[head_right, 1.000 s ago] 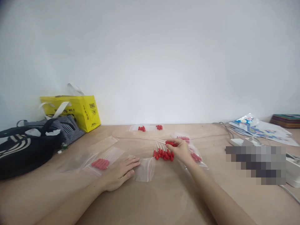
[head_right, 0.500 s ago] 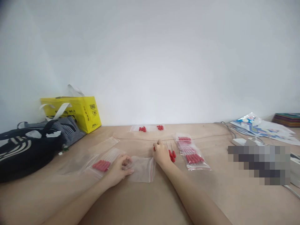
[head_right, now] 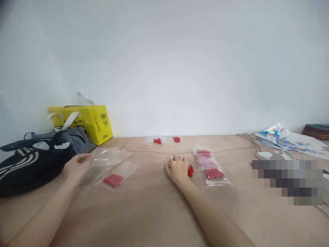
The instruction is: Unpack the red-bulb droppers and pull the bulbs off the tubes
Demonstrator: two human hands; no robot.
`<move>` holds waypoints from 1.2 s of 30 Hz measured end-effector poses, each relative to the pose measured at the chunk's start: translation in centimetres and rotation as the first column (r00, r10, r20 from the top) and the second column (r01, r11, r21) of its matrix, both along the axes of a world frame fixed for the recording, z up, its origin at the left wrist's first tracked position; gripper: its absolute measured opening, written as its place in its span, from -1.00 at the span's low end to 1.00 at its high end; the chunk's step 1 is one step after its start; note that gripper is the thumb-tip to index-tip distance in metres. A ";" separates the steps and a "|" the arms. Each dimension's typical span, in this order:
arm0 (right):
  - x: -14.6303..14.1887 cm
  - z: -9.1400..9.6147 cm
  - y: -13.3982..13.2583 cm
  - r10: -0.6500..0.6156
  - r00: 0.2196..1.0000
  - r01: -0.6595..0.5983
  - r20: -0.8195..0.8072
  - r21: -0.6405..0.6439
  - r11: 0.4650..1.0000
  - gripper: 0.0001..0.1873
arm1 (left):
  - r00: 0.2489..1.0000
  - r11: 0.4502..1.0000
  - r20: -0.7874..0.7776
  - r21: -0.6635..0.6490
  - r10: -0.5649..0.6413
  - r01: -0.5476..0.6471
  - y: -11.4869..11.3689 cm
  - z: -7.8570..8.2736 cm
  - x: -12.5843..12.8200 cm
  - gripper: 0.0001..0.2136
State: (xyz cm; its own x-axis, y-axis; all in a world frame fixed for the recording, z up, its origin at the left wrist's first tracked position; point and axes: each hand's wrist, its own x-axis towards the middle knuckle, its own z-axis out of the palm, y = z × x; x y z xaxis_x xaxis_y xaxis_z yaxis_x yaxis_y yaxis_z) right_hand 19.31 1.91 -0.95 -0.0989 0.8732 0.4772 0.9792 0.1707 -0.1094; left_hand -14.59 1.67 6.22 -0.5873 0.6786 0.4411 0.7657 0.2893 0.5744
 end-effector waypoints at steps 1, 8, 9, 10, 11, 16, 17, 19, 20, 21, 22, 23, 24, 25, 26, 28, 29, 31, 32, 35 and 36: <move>0.0 0.0 -0.1 -0.004 1.000 0.004 0.005 0.004 1.000 -0.72 | 0.999 0.999 -0.016 -0.041 0.035 -0.036 -0.1 -0.3 -0.7 -0.77; 0.0 -0.2 -0.8 0.017 0.999 -0.020 0.048 0.046 0.999 -0.76 | 0.958 0.959 -0.267 -0.282 -0.109 0.031 -0.5 -2.1 -0.1 -0.80; 0.1 -0.2 -1.0 0.022 0.999 -0.025 0.046 0.061 0.998 -0.77 | 0.927 0.946 -0.313 -0.304 -0.209 0.111 -0.6 -2.1 0.7 -0.78; 0.1 -0.3 -1.1 0.026 0.999 -0.029 0.040 0.077 0.997 -0.76 | 0.882 0.921 -0.345 -0.331 -0.320 0.204 -0.6 -2.0 1.4 -0.77; 0.1 -0.3 -1.3 0.031 0.999 -0.033 0.027 0.090 0.995 -0.76 | 0.825 0.880 -0.364 -0.370 -0.433 0.298 -0.7 -2.0 2.2 -0.76; 1.1 -0.8 -2.5 0.071 0.996 -0.064 -0.052 0.130 0.989 -0.71 | 0.643 0.689 -0.343 -0.592 -0.685 0.419 -1.3 -3.0 5.4 -0.61; 1.4 -0.8 -2.8 0.089 0.994 -0.080 -0.062 0.134 0.988 -0.71 | 0.635 0.677 -0.341 -0.611 -0.693 0.410 -1.4 -3.3 5.8 -0.60; 2.0 -1.0 -3.3 0.128 0.989 -0.118 -0.070 0.140 0.983 -0.72 | 0.632 0.682 -0.356 -0.615 -0.688 0.396 -1.7 -3.7 6.5 -0.59; 2.3 -1.0 -3.6 0.143 0.987 -0.132 -0.071 0.142 0.981 -0.72 | 0.631 0.689 -0.368 -0.612 -0.683 0.388 -1.7 -3.8 6.8 -0.58; 2.5 -1.1 -3.7 0.153 0.986 -0.142 -0.071 0.144 0.979 -0.72 | 0.631 0.699 -0.383 -0.608 -0.675 0.378 -1.8 -3.9 7.1 -0.57; 2.7 -1.1 -3.8 0.160 0.985 -0.148 -0.070 0.145 0.978 -0.73 | 0.630 0.709 -0.400 -0.603 -0.665 0.366 -1.8 -4.0 7.4 -0.56; 2.8 -1.1 -3.8 0.163 0.984 -0.151 -0.069 0.145 0.978 -0.73 | 0.630 0.721 -0.417 -0.595 -0.655 0.355 -1.8 -4.0 7.7 -0.55; 2.8 -1.1 -3.7 0.163 0.984 -0.152 -0.069 0.146 0.978 -0.75 | 0.628 0.732 -0.433 -0.585 -0.646 0.349 -1.8 -4.0 8.0 -0.56; 2.8 -1.1 -3.6 0.160 0.985 -0.149 -0.070 0.147 0.978 -0.76 | 0.628 0.745 -0.450 -0.572 -0.636 0.344 -1.8 -4.1 8.3 -0.56; 2.7 -1.1 -3.5 0.159 0.985 -0.148 -0.072 0.146 0.978 -0.77 | 0.632 0.758 -0.462 -0.556 -0.622 0.340 -1.8 -4.1 8.6 -0.58; 2.6 -1.1 -3.2 0.166 0.983 -0.154 -0.077 0.142 0.978 -0.78 | 0.644 0.775 -0.465 -0.525 -0.607 0.352 -1.9 -4.3 9.2 -0.61; 2.5 -1.1 -3.1 0.173 0.982 -0.161 -0.080 0.140 0.977 -0.79 | 0.648 0.775 -0.456 -0.511 -0.610 0.371 -2.0 -4.4 9.5 -0.62; 2.5 -1.1 -3.1 0.184 0.979 -0.172 -0.084 0.139 0.975 -0.80 | 0.644 0.758 -0.421 -0.487 -0.638 0.433 -2.1 -4.7 10.1 -0.65; 2.4 -1.0 -3.1 0.186 0.979 -0.173 -0.087 0.139 0.975 -0.80 | 0.641 0.748 -0.402 -0.476 -0.653 0.463 -2.1 -4.7 10.4 -0.66; 2.4 -0.9 -3.2 0.184 0.979 -0.172 -0.091 0.133 0.976 -0.81 | 0.664 0.756 -0.377 -0.441 -0.645 0.484 -1.1 -4.6 11.0 -0.68; 2.4 -0.9 -3.3 0.186 0.978 -0.173 -0.094 0.128 0.977 -0.81 | 0.672 0.766 -0.383 -0.432 -0.634 0.477 -0.4 -4.4 11.1 -0.70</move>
State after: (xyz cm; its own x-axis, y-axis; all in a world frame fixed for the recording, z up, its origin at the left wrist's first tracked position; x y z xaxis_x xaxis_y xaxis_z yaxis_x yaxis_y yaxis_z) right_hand 21.73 -1.36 -1.82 -0.1926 0.7826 0.5920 0.9156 0.3603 -0.1785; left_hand -3.45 1.27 1.81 0.1790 0.9394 0.2923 0.9780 -0.2023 0.0512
